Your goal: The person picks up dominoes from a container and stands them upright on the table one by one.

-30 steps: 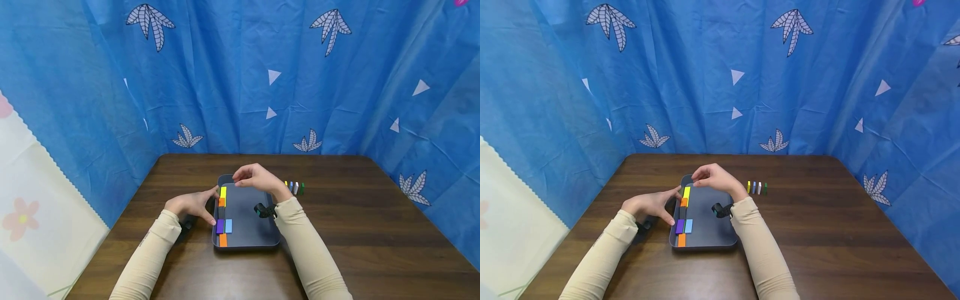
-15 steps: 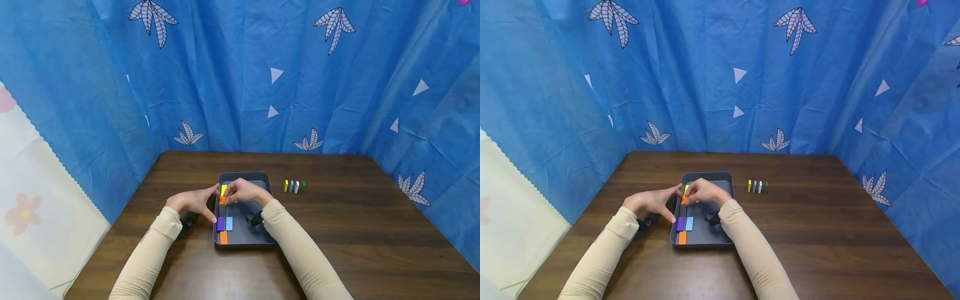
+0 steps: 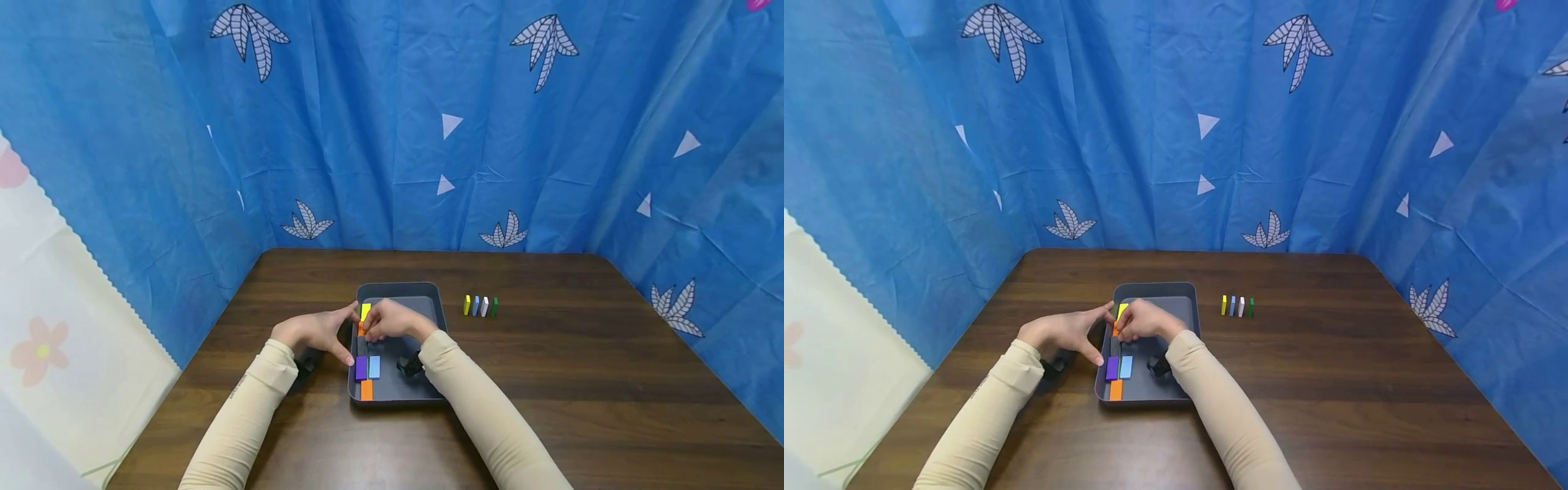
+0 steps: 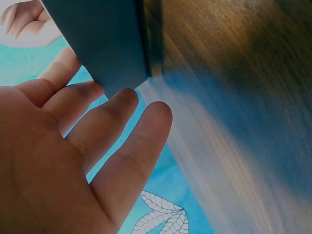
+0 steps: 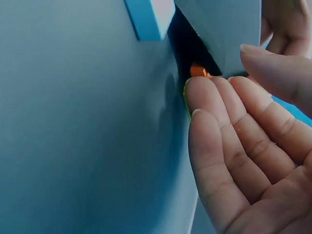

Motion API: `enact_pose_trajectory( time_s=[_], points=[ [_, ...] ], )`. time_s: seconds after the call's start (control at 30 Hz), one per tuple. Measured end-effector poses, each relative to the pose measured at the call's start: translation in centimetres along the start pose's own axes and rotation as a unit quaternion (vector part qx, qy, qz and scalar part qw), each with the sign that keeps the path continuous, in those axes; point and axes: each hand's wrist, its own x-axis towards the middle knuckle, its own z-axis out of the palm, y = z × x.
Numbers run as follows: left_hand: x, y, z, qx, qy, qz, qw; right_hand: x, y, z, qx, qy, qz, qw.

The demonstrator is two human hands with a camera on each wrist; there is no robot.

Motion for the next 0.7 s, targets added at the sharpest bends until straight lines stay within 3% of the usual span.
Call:
enact_pose_trajectory(
  time_s=[0.33,0.7],
  points=[
    [0.1,0.0,0.1,-0.006,-0.001,-0.004,1.0000,0.2,0.1,0.9,0.030,0.002,0.047,0.998],
    [0.2,0.0,0.2,-0.002,0.003,-0.003,1.0000,0.6,0.5,1.3,0.013,0.018,0.047,0.999]
  ],
)
